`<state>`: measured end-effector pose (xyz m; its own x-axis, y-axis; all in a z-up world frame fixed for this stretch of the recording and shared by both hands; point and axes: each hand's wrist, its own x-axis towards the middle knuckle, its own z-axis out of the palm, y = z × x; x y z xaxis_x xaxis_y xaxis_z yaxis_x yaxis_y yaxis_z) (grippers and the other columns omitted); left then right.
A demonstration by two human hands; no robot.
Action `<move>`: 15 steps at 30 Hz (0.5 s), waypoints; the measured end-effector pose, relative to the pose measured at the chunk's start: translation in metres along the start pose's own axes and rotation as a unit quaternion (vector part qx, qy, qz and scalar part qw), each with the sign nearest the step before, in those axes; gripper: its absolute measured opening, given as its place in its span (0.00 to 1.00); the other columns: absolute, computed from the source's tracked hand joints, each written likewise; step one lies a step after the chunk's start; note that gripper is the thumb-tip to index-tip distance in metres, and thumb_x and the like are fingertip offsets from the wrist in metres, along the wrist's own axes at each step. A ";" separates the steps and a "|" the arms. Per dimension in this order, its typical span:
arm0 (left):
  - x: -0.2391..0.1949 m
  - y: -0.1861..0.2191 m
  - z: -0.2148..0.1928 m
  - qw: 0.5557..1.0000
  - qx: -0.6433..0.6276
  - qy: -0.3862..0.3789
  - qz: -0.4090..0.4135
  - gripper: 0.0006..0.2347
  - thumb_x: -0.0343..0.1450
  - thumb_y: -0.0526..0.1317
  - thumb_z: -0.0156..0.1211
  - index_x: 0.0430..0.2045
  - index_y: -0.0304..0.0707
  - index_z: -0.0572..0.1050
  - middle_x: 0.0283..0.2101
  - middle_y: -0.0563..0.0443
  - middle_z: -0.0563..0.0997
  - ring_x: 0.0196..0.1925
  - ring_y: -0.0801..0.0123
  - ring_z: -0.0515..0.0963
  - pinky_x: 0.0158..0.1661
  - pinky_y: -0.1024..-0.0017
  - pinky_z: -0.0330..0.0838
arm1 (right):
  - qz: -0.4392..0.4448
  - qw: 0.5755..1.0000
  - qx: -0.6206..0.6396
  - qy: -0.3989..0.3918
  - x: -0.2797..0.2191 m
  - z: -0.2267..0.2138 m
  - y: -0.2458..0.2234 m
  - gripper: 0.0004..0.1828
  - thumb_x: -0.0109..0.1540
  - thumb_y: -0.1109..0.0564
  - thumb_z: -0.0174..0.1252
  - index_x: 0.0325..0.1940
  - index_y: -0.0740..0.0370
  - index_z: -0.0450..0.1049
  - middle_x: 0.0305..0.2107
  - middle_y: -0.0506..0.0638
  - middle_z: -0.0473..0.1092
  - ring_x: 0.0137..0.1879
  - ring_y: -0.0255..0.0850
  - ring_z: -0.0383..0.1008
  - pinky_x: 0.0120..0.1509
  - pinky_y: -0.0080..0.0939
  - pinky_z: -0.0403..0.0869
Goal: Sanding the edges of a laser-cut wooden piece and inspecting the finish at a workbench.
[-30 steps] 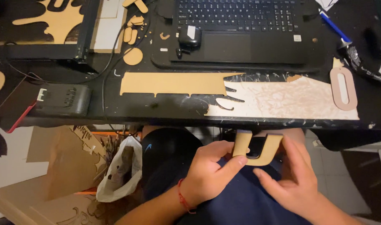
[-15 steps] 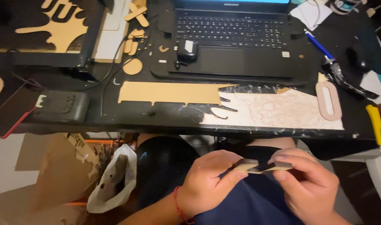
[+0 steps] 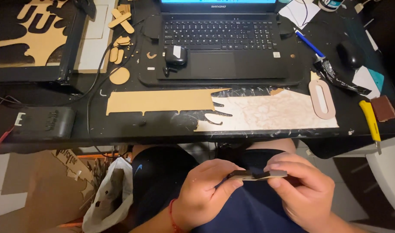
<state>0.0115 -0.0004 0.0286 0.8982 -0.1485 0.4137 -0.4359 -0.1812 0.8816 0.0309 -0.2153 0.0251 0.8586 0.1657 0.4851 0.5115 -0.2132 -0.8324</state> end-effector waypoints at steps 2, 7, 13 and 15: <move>-0.001 -0.002 0.000 1.000 0.003 -0.006 0.002 0.05 0.72 0.38 0.58 0.37 0.37 0.77 0.39 0.51 0.82 0.40 0.63 0.82 0.46 0.71 0.76 | 0.001 1.000 -0.002 0.000 -0.001 0.000 0.001 0.10 0.57 0.58 0.62 0.40 0.64 0.75 0.31 0.57 0.76 0.38 0.45 0.79 0.46 0.38 0.79; 0.000 0.001 -0.002 1.000 -0.001 -0.007 0.006 0.05 0.73 0.37 0.58 0.38 0.35 0.76 0.39 0.50 0.82 0.40 0.62 0.82 0.46 0.70 0.76 | 0.005 1.000 0.000 0.004 -0.002 0.000 0.004 0.10 0.56 0.58 0.62 0.39 0.64 0.75 0.31 0.58 0.75 0.38 0.45 0.79 0.46 0.37 0.79; -0.001 -0.001 -0.001 1.000 0.016 -0.005 0.016 0.07 0.73 0.39 0.57 0.39 0.36 0.77 0.39 0.49 0.82 0.41 0.62 0.82 0.46 0.70 0.76 | 0.004 1.000 0.007 0.001 -0.003 -0.003 0.006 0.11 0.56 0.58 0.62 0.40 0.64 0.75 0.32 0.58 0.75 0.39 0.45 0.79 0.46 0.38 0.79; 0.000 0.000 -0.002 1.000 0.011 -0.006 0.018 0.06 0.73 0.38 0.57 0.39 0.37 0.77 0.39 0.49 0.82 0.41 0.62 0.83 0.46 0.70 0.77 | 0.007 1.000 0.015 -0.006 -0.004 -0.004 0.007 0.10 0.57 0.57 0.61 0.40 0.63 0.74 0.33 0.58 0.75 0.39 0.45 0.79 0.47 0.38 0.79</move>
<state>0.0114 0.0016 0.0292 0.8812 -0.1662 0.4426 -0.4694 -0.1958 0.8610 0.0318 -0.2216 0.0185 0.8649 0.1739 0.4708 0.4984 -0.1871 -0.8465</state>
